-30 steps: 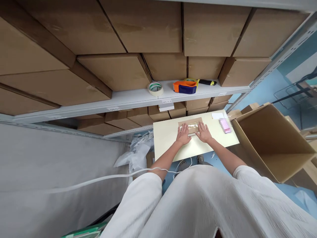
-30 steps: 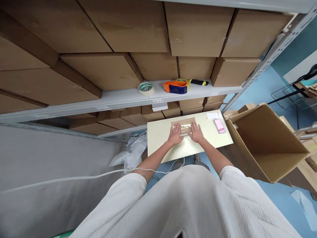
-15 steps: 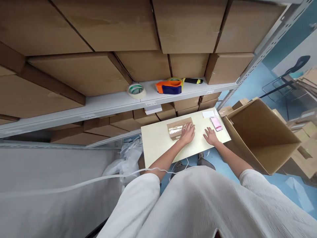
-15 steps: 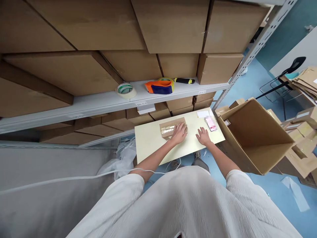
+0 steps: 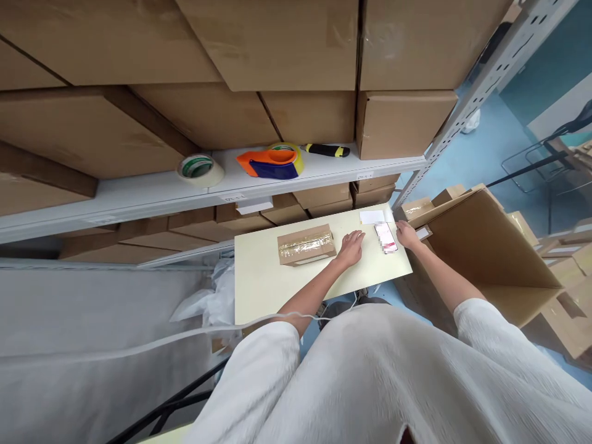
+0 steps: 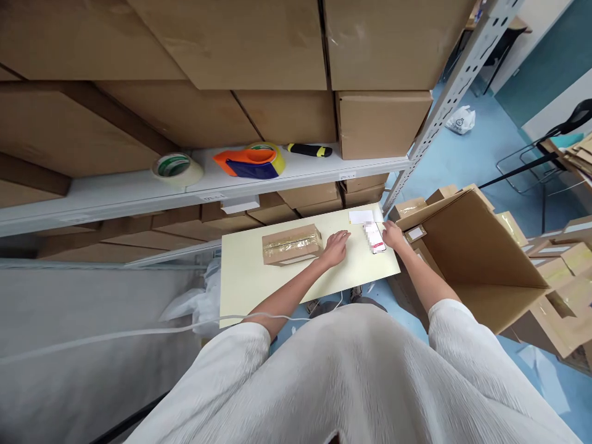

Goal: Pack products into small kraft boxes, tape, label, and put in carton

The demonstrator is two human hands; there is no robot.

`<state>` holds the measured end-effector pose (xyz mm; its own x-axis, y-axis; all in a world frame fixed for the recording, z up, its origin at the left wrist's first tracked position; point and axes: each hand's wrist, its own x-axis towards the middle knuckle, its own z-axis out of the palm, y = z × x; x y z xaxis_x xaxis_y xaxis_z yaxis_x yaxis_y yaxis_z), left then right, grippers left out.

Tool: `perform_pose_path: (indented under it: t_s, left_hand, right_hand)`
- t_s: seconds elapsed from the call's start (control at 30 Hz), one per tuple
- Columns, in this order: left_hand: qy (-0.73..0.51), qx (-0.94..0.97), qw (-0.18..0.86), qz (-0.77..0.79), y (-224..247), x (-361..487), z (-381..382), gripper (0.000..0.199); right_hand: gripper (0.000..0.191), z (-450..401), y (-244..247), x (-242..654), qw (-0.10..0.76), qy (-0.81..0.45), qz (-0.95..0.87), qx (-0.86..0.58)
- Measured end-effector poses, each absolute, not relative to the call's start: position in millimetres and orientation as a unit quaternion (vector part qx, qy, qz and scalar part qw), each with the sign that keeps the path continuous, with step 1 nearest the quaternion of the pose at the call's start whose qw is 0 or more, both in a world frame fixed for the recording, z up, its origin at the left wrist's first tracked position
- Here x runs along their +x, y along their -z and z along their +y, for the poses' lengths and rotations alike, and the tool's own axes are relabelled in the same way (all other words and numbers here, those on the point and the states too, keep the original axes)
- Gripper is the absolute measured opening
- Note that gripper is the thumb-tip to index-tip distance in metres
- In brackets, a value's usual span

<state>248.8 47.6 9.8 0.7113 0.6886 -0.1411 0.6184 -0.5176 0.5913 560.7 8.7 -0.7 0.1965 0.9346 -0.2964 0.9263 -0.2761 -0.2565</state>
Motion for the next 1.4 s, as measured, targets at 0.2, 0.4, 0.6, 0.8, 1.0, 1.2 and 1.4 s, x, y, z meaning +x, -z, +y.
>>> perform_pose_path:
  t_s: [0.2, 0.4, 0.6, 0.8, 1.0, 1.2, 1.4]
  left_hand:
    - [-0.021, 0.845, 0.336, 0.415, 8.1, 277.3, 54.1, 0.070]
    - [0.021, 0.825, 0.352, 0.442, 20.9, 294.1, 67.9, 0.068]
    - [0.030, 0.812, 0.370, 0.450, 37.0, 313.6, 87.7, 0.066]
    - [0.050, 0.805, 0.373, 0.458, 52.0, 327.0, 104.9, 0.068]
    - [0.053, 0.799, 0.386, 0.457, 65.0, 337.0, 114.4, 0.075]
    - [0.067, 0.783, 0.392, 0.478, 71.3, 331.0, 109.7, 0.070]
    - [-0.041, 0.774, 0.381, 0.504, 53.7, 338.4, 121.1, 0.048]
  right_hand:
    - [0.055, 39.2, 12.7, 577.6, 0.023, -0.244, -0.624, -0.742]
    - [0.055, 62.0, 33.0, 565.8, 0.012, -0.304, -0.624, -0.720]
    - [0.057, 87.9, 44.2, 558.0, -0.031, -0.310, -0.627, -0.714]
    - [0.060, 101.3, 47.2, 548.7, -0.078, -0.311, -0.583, -0.747]
    - [0.062, 100.2, 55.0, 546.9, -0.098, -0.326, -0.564, -0.752]
    - [0.048, 103.5, 56.6, 550.2, -0.022, -0.312, -0.587, -0.747]
    - [0.048, 113.6, 42.2, 555.7, 0.149, -0.326, -0.550, -0.755]
